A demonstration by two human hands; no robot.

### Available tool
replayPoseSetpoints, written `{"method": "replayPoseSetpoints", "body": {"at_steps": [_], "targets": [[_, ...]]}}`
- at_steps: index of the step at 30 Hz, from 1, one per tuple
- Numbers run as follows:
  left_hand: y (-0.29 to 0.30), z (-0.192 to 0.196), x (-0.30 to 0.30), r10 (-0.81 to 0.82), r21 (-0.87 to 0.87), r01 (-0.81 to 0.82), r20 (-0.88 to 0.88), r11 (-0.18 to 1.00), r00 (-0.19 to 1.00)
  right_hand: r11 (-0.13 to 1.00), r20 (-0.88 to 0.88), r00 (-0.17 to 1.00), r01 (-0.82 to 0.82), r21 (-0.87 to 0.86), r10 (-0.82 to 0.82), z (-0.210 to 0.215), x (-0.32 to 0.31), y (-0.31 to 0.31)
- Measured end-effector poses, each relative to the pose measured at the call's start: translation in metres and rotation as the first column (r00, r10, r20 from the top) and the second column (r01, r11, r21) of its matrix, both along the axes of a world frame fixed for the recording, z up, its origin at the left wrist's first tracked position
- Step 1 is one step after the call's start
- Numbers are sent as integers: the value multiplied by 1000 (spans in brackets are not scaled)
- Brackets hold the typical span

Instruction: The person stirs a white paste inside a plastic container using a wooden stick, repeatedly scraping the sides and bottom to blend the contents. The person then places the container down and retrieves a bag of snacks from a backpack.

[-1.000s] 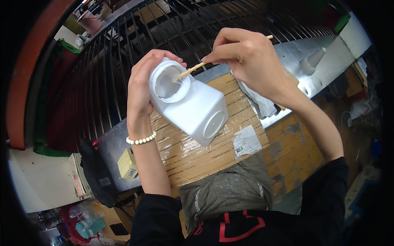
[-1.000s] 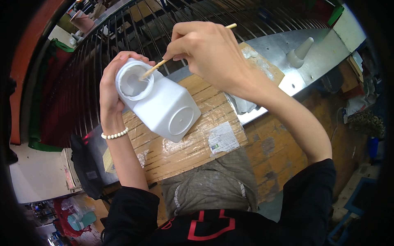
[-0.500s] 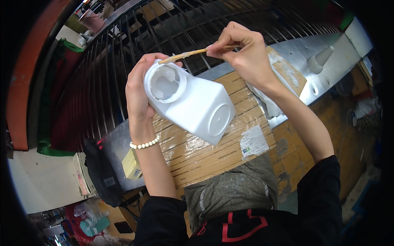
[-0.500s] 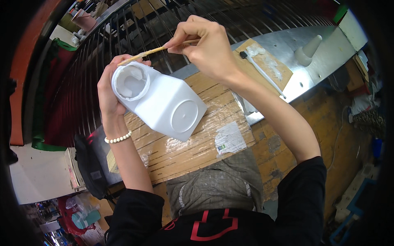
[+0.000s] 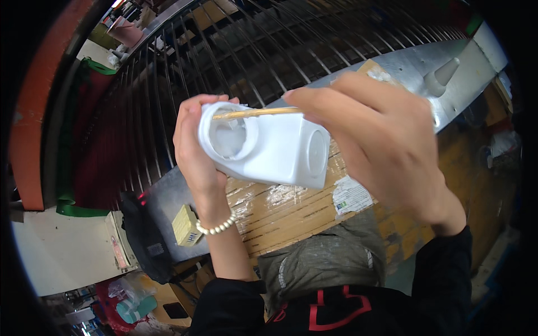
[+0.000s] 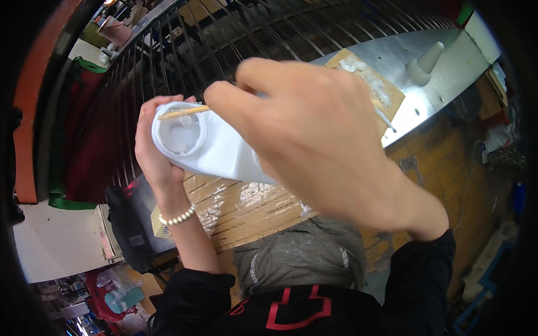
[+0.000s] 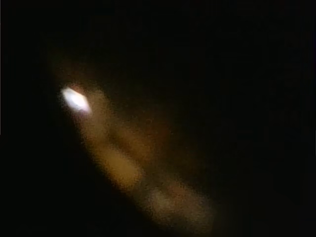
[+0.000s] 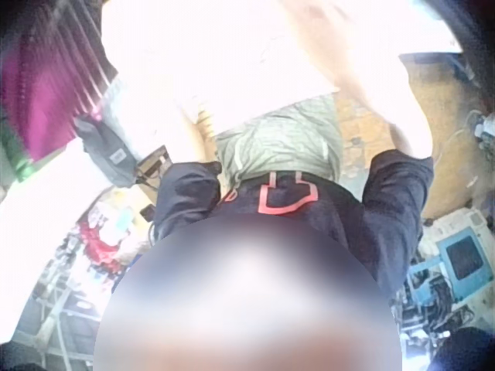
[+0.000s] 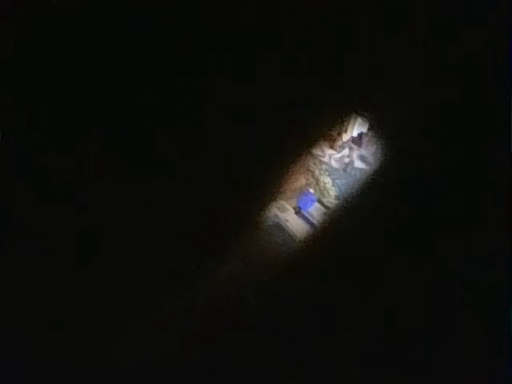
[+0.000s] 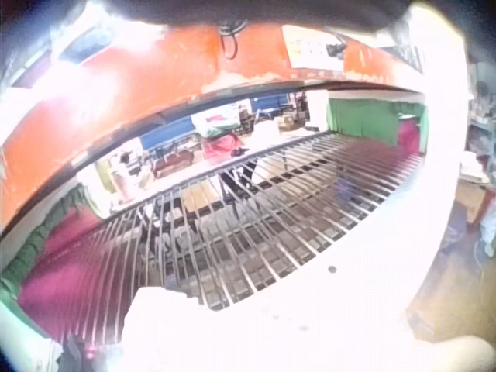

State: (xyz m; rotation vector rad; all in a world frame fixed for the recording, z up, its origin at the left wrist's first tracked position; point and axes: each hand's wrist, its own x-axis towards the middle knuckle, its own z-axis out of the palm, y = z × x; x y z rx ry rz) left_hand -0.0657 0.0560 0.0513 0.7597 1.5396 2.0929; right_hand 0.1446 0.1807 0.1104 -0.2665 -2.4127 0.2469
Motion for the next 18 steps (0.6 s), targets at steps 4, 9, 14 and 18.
{"method": "replayPoseSetpoints", "body": {"at_steps": [4,9,14,18], "targets": [[-21,-5,25,228,71,-221,-114,973,967,946,-105,993,11,-323,-48,-2,24,-47],[-39,-15,59,406,174,-380,-155,909,901,831,76,997,21,-556,26,-20,39,-97],[-46,-22,83,452,237,-399,-241,886,859,748,146,985,30,-663,90,-26,49,-117],[-49,-25,97,490,240,-437,-257,867,833,687,121,987,13,-727,110,-32,52,-120]]}}
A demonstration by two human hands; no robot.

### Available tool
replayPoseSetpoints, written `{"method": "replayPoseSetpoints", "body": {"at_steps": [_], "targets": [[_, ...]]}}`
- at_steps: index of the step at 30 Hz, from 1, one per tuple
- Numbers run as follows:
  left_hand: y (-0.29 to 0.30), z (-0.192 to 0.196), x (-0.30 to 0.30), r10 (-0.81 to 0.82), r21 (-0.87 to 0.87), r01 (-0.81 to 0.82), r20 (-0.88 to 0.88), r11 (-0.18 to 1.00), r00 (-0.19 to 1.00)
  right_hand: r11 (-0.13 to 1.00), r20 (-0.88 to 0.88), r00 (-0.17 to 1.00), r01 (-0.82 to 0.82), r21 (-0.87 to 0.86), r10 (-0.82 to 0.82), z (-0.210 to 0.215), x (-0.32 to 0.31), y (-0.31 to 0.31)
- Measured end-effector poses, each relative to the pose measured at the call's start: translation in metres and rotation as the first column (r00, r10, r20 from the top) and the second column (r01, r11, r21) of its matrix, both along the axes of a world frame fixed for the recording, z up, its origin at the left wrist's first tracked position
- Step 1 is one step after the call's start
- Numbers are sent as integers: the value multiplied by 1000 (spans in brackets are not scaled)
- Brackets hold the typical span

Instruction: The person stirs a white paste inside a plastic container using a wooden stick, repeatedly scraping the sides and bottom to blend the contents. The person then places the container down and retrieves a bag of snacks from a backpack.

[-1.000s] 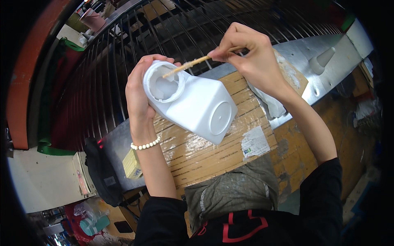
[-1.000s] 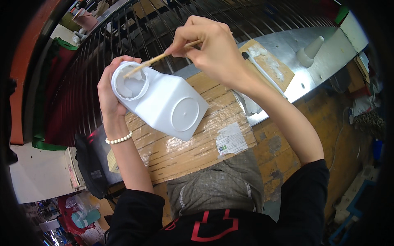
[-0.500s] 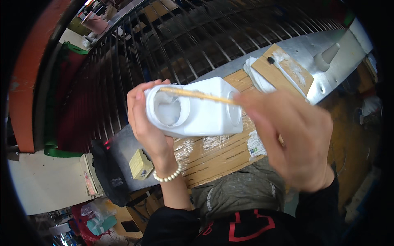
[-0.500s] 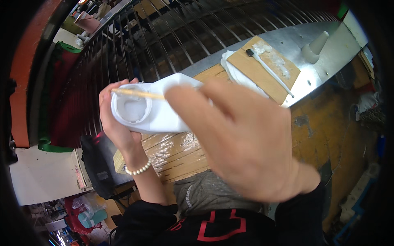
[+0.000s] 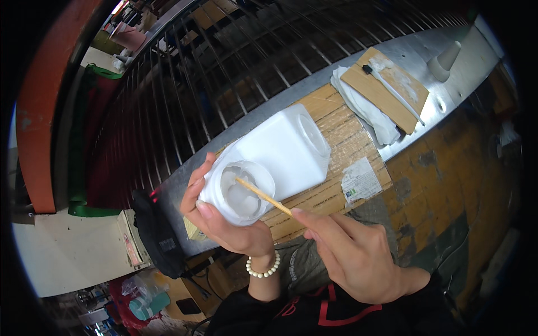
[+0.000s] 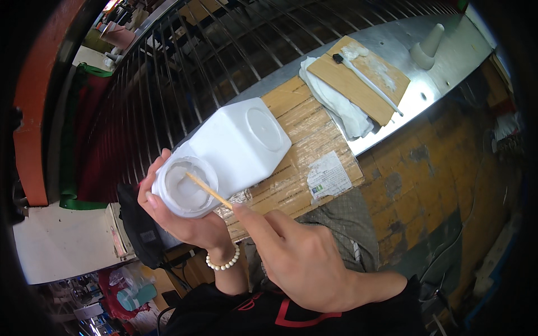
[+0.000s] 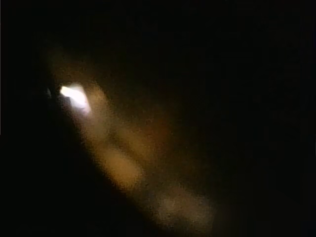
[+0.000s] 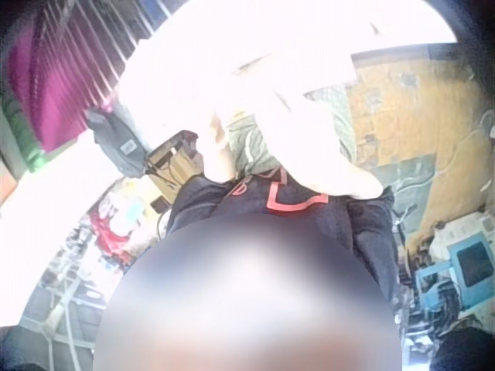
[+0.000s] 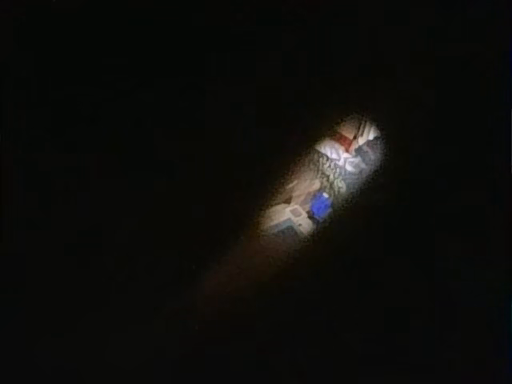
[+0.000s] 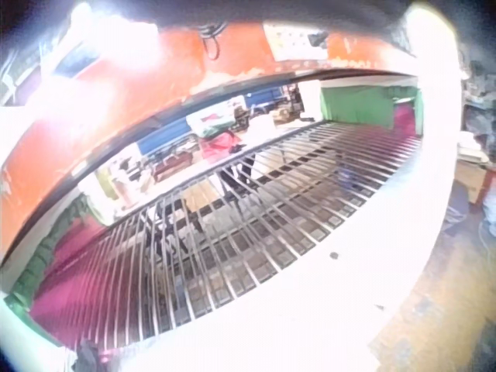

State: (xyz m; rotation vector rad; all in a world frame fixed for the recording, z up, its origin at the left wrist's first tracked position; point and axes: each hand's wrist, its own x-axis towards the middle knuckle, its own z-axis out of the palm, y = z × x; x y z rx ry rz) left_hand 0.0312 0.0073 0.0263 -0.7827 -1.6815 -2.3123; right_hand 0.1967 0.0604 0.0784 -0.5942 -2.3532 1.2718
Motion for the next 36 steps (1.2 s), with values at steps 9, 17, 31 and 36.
{"method": "replayPoseSetpoints", "body": {"at_steps": [9,17,31,36], "targets": [[-10,-8,10,106,-71,-113,-103,991,989,974,-166,985,-3,-227,-36,-17,-2,-17],[-12,-10,13,173,-25,-176,-81,984,981,894,-293,956,-132,-428,1,-36,-11,-9],[-20,-11,4,96,10,-96,-49,995,994,297,-393,885,-456,-839,249,-72,-19,17],[-20,-10,2,80,-4,-80,-8,997,997,-130,-366,918,-348,-928,151,-74,-21,8]]}}
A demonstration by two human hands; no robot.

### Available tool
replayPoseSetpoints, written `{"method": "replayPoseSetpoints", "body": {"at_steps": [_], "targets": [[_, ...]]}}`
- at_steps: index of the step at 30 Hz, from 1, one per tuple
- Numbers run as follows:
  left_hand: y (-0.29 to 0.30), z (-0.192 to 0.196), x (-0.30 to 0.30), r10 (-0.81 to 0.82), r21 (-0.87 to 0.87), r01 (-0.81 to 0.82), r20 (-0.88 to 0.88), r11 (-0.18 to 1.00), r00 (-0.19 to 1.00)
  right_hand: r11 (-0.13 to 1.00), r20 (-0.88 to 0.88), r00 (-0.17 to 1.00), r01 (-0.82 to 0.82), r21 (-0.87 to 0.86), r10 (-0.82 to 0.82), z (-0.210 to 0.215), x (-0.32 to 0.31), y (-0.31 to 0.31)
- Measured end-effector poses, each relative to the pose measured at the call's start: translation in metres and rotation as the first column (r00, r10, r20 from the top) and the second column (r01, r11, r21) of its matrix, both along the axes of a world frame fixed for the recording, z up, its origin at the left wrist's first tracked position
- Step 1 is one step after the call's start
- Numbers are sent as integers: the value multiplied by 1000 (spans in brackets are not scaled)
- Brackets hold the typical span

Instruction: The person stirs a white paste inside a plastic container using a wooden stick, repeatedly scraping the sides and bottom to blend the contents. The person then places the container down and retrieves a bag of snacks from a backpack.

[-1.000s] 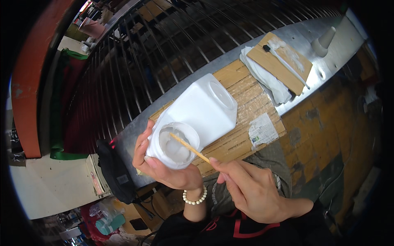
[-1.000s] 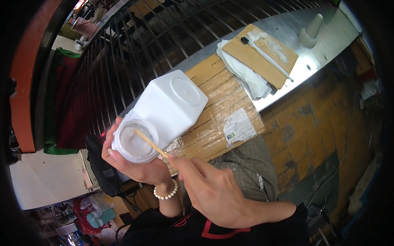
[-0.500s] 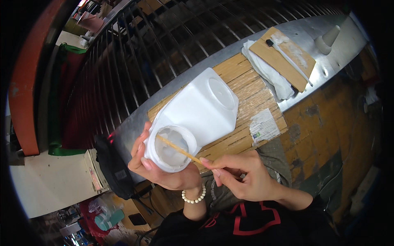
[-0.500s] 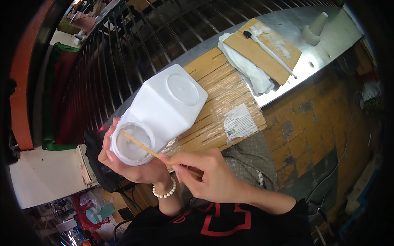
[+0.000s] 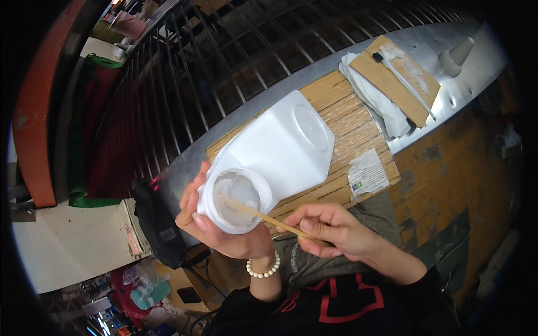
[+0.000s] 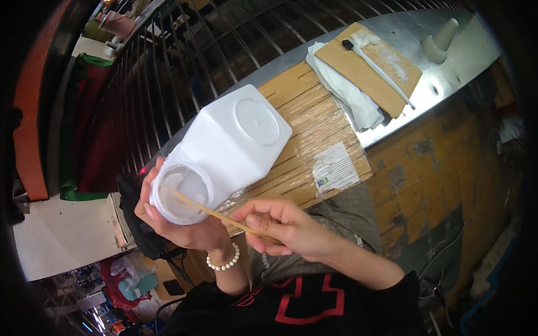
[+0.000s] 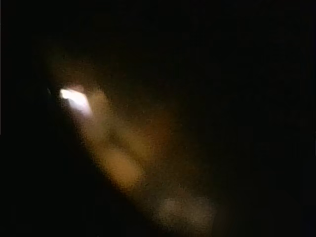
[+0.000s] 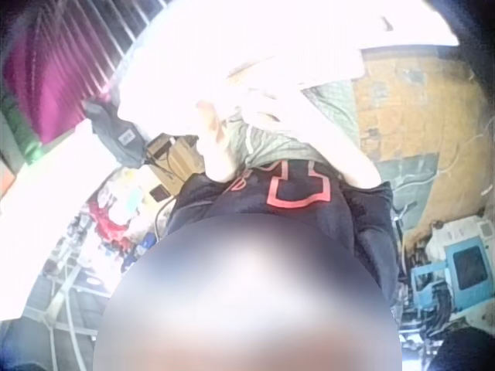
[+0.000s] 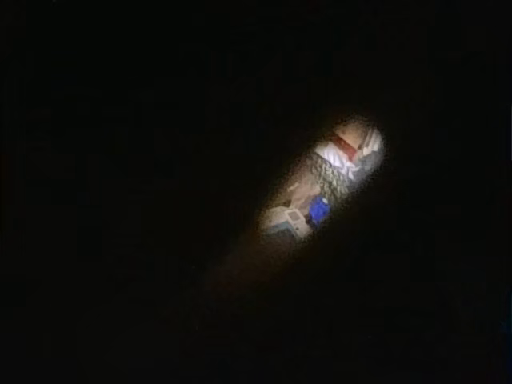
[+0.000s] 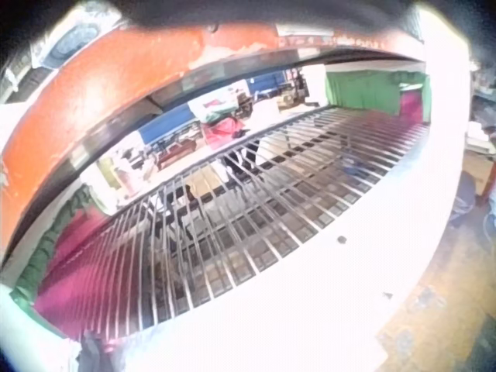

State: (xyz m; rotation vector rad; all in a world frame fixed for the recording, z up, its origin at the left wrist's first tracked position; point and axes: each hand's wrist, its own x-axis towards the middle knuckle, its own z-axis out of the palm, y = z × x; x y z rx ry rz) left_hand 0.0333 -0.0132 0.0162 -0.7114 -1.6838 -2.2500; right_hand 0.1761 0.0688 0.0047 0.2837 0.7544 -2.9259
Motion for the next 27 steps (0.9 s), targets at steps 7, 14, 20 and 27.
{"method": "replayPoseSetpoints", "body": {"at_steps": [7,14,20,27], "targets": [[1,0,1,38,-20,-38,4,999,999,982,50,988,152,-108,-147,23,11,-19],[-3,0,4,30,-91,-37,-82,995,996,678,48,926,238,695,-374,48,17,-20],[-3,-1,6,12,-82,-20,-96,996,995,451,-166,909,340,825,-382,33,16,-7],[-6,-3,1,12,-51,-17,-102,999,995,546,-249,928,366,754,-278,11,8,2]]}}
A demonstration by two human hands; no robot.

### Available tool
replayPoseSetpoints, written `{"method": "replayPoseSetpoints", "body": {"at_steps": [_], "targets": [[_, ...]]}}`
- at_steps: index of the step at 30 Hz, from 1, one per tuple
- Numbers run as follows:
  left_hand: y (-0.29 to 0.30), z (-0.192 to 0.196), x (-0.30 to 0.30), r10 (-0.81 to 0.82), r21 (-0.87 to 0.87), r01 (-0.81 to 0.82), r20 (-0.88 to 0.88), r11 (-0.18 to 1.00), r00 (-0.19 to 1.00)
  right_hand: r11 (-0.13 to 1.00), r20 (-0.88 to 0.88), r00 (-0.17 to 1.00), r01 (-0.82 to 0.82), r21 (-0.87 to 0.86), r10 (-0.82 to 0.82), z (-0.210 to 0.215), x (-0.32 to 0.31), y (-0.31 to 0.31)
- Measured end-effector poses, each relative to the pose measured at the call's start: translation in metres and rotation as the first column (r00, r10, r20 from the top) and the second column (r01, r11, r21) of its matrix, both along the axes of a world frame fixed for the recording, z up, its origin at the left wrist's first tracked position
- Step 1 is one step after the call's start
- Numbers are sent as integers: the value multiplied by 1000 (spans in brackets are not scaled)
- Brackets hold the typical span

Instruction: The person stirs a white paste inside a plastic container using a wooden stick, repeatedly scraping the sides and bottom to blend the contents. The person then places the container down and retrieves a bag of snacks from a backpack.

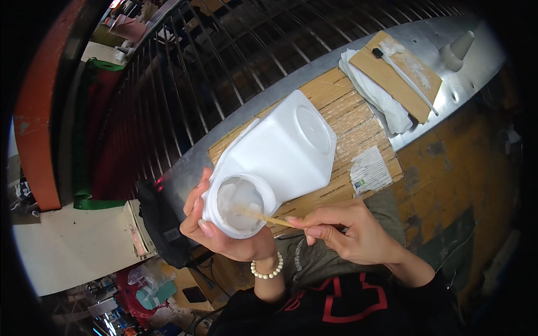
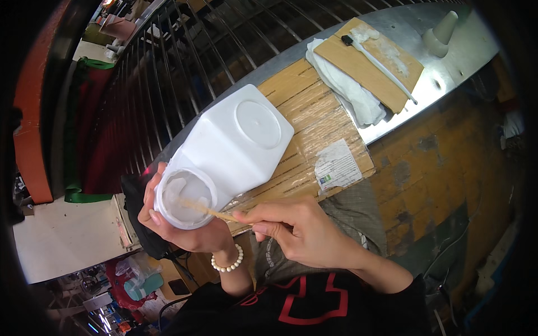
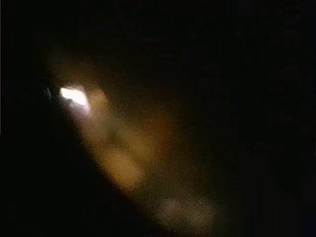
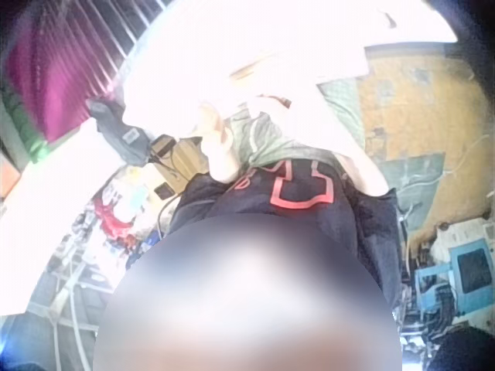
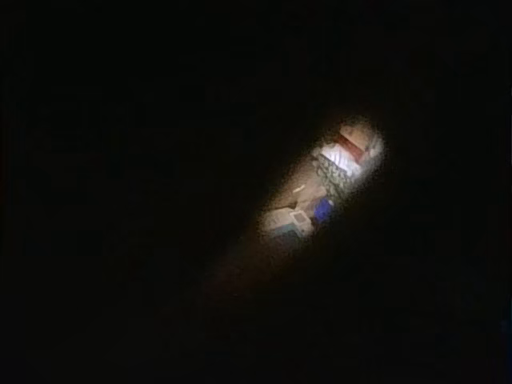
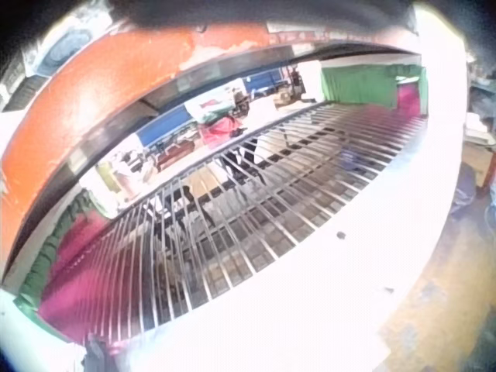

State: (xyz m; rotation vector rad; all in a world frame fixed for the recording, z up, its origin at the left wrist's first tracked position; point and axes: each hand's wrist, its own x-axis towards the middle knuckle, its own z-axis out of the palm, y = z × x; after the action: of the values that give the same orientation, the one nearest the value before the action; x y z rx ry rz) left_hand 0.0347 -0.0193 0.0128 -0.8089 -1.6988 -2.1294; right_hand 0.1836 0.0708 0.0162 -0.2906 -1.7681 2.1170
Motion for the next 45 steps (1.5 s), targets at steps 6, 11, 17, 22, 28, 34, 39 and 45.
{"method": "replayPoseSetpoints", "body": {"at_steps": [6,11,17,22,28,34,39,45], "targets": [[-2,0,-2,-15,-15,15,15,1000,1000,891,33,962,-239,-386,272,-13,-5,-1],[0,-1,-3,59,48,-64,110,997,992,507,-147,935,-302,-807,324,-11,-15,-33],[1,0,-3,105,-20,-104,49,994,993,624,-55,987,-137,-769,148,-3,-8,-38],[1,1,0,93,-36,-93,17,995,996,795,113,988,-16,-606,106,6,-5,-30],[0,2,1,62,-54,-62,5,997,998,827,101,981,-80,-557,163,1,-5,-22],[1,3,1,62,-59,-62,3,996,998,877,89,995,-2,-480,51,2,-3,-29],[2,2,0,83,-53,-82,7,995,997,870,77,994,-33,-493,82,2,-2,-24],[-4,4,-4,139,-111,-141,-19,984,990,909,71,985,171,-381,-156,21,9,-6]]}}
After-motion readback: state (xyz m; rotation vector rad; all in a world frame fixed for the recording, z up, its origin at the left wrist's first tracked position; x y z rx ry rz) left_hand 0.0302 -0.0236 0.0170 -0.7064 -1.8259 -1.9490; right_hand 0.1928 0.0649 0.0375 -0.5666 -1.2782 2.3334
